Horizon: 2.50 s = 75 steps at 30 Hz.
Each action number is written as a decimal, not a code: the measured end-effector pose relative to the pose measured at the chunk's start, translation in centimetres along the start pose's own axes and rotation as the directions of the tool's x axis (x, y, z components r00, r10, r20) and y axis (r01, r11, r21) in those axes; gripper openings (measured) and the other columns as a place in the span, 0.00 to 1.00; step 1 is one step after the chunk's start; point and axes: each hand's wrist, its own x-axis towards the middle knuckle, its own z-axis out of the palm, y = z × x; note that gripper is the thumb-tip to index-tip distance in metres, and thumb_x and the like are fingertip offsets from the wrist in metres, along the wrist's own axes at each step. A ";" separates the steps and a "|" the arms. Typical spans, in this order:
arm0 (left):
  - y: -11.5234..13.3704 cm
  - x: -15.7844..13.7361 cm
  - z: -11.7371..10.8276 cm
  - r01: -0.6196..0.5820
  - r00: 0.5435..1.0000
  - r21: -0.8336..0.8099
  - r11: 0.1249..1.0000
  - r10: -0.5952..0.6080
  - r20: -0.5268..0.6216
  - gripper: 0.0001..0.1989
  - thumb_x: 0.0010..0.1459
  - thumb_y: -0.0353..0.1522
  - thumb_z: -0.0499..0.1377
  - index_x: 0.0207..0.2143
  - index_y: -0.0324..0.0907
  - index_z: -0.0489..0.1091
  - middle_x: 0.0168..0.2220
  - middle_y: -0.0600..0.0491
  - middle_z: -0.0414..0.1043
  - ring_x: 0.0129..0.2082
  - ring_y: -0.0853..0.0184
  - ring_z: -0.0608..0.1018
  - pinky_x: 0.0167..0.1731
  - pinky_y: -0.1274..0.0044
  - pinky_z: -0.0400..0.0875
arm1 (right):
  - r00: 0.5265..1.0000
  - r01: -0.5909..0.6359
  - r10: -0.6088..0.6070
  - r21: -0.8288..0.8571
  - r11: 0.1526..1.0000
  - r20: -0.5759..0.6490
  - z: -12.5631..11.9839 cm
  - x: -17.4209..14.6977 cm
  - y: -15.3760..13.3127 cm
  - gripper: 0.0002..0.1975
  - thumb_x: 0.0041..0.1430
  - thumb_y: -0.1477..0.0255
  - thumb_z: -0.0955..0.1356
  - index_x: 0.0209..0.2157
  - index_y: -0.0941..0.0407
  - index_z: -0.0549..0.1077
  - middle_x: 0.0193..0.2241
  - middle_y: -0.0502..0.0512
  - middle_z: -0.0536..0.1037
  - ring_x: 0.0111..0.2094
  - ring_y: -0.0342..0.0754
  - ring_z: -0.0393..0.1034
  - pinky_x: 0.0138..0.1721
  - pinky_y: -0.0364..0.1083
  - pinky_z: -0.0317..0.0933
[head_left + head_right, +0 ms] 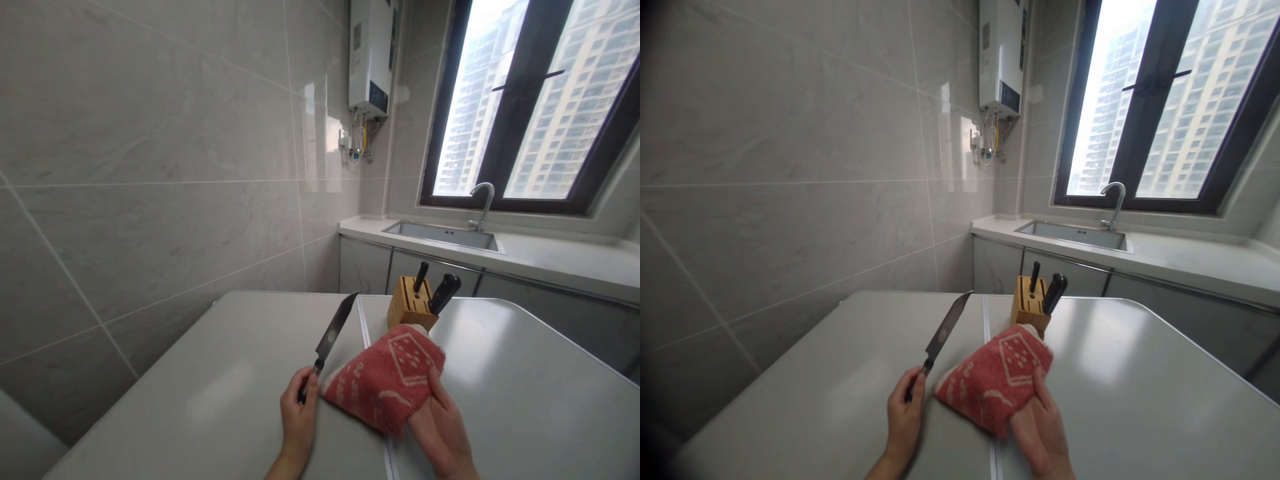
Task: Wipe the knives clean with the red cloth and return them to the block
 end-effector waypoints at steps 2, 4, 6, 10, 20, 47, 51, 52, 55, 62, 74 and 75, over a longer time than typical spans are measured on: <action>0.3 -0.4 0.2 -0.033 0.997 -0.002 0.999 0.033 0.065 0.13 0.56 0.38 0.55 0.35 0.38 0.73 0.33 0.49 0.76 0.34 0.63 0.76 0.35 0.77 0.70 | 1.000 0.016 -0.015 0.026 1.000 -0.017 -0.2 0.0 0.0 0.15 0.55 0.59 0.65 0.39 0.51 0.75 0.42 0.55 0.79 0.51 0.53 0.66 0.56 0.57 0.54; 0.5 -1.0 0.5 -0.063 0.983 -0.015 0.998 0.065 0.170 0.12 0.57 0.37 0.55 0.35 0.39 0.73 0.32 0.49 0.76 0.33 0.64 0.76 0.35 0.77 0.70 | 1.000 0.009 -0.008 0.041 0.999 -0.017 -0.4 0.2 0.4 0.15 0.56 0.60 0.64 0.40 0.51 0.75 0.41 0.55 0.79 0.51 0.52 0.66 0.56 0.57 0.54; 0.7 -1.7 1.1 -0.083 0.955 -0.033 0.996 0.089 0.284 0.11 0.58 0.36 0.54 0.36 0.40 0.73 0.33 0.50 0.76 0.34 0.64 0.76 0.36 0.77 0.69 | 1.000 -0.015 0.015 0.049 0.999 -0.007 -0.5 0.4 1.0 0.15 0.57 0.61 0.64 0.42 0.52 0.74 0.41 0.55 0.79 0.50 0.52 0.67 0.55 0.58 0.54; 0.7 -2.2 1.9 -0.085 0.901 -0.040 0.996 0.094 0.423 0.11 0.59 0.36 0.53 0.34 0.41 0.73 0.32 0.51 0.75 0.34 0.65 0.75 0.37 0.78 0.68 | 0.999 -0.038 0.037 0.058 0.998 0.004 -0.2 0.6 2.2 0.16 0.58 0.62 0.63 0.43 0.53 0.73 0.40 0.55 0.79 0.48 0.52 0.69 0.55 0.57 0.54; 0.6 -1.6 2.0 -0.076 0.889 0.026 0.997 0.056 0.455 0.13 0.59 0.38 0.53 0.30 0.40 0.73 0.27 0.53 0.74 0.29 0.67 0.73 0.31 0.81 0.65 | 0.982 -0.096 0.122 0.178 0.979 -0.142 -0.7 1.1 2.2 0.19 0.60 0.63 0.57 0.32 0.55 0.76 0.32 0.54 0.81 0.38 0.49 0.74 0.51 0.55 0.59; 1.0 -2.0 1.7 -0.193 0.839 0.053 0.980 0.137 0.527 0.08 0.56 0.33 0.56 0.34 0.42 0.74 0.31 0.51 0.76 0.31 0.66 0.75 0.35 0.78 0.68 | 0.999 -0.002 -0.014 -0.358 0.934 -0.042 -2.0 1.4 7.2 0.12 0.41 0.78 0.75 0.31 0.59 0.75 0.27 0.52 0.79 0.30 0.46 0.74 0.39 0.46 0.65; 0.9 -2.1 1.8 -0.187 0.833 0.064 0.980 0.124 0.539 0.08 0.56 0.33 0.55 0.34 0.42 0.74 0.32 0.51 0.76 0.31 0.65 0.76 0.35 0.77 0.69 | 0.997 0.013 -0.043 -0.373 0.928 -0.072 -2.0 1.5 7.1 0.12 0.39 0.78 0.75 0.30 0.59 0.75 0.26 0.52 0.79 0.29 0.46 0.74 0.38 0.46 0.66; 1.0 -2.1 1.8 -0.185 0.831 0.062 0.981 0.122 0.543 0.09 0.56 0.33 0.55 0.34 0.42 0.74 0.32 0.51 0.76 0.31 0.65 0.76 0.35 0.77 0.69 | 0.996 0.016 -0.049 -0.375 0.927 -0.078 -1.9 1.6 7.1 0.12 0.39 0.78 0.75 0.30 0.59 0.75 0.26 0.52 0.79 0.29 0.47 0.74 0.37 0.46 0.66; 1.1 -2.0 1.8 -0.184 0.827 0.055 0.981 0.124 0.549 0.09 0.56 0.33 0.54 0.34 0.42 0.74 0.32 0.50 0.76 0.32 0.65 0.76 0.36 0.77 0.69 | 0.993 0.037 -0.078 -0.384 0.922 -0.093 -2.0 1.7 7.2 0.11 0.40 0.77 0.75 0.29 0.60 0.74 0.26 0.53 0.80 0.30 0.47 0.74 0.37 0.46 0.67; 1.0 -2.0 1.9 -0.204 0.835 0.045 0.978 0.150 0.529 0.09 0.56 0.34 0.55 0.34 0.42 0.74 0.30 0.51 0.76 0.30 0.65 0.76 0.34 0.77 0.70 | 0.987 0.054 -0.109 -0.399 0.915 -0.116 -2.0 1.6 7.3 0.12 0.38 0.76 0.76 0.29 0.59 0.75 0.26 0.52 0.80 0.29 0.47 0.74 0.36 0.45 0.67; 0.8 -1.7 1.8 -0.118 0.881 0.023 0.993 0.094 0.464 0.13 0.58 0.38 0.54 0.32 0.41 0.75 0.30 0.50 0.77 0.31 0.65 0.77 0.35 0.77 0.71 | 0.992 0.062 -0.102 -0.418 0.907 -0.074 -1.7 1.6 7.0 0.15 0.40 0.77 0.75 0.33 0.59 0.74 0.30 0.54 0.80 0.33 0.49 0.75 0.38 0.47 0.68; 0.8 -1.6 1.8 -0.104 0.891 0.019 0.994 0.085 0.446 0.13 0.58 0.38 0.54 0.32 0.41 0.75 0.30 0.50 0.77 0.31 0.65 0.76 0.34 0.77 0.71 | 0.992 0.064 -0.102 -0.413 0.909 -0.069 -1.8 1.6 7.0 0.15 0.40 0.77 0.75 0.33 0.59 0.74 0.31 0.55 0.80 0.33 0.49 0.75 0.39 0.47 0.68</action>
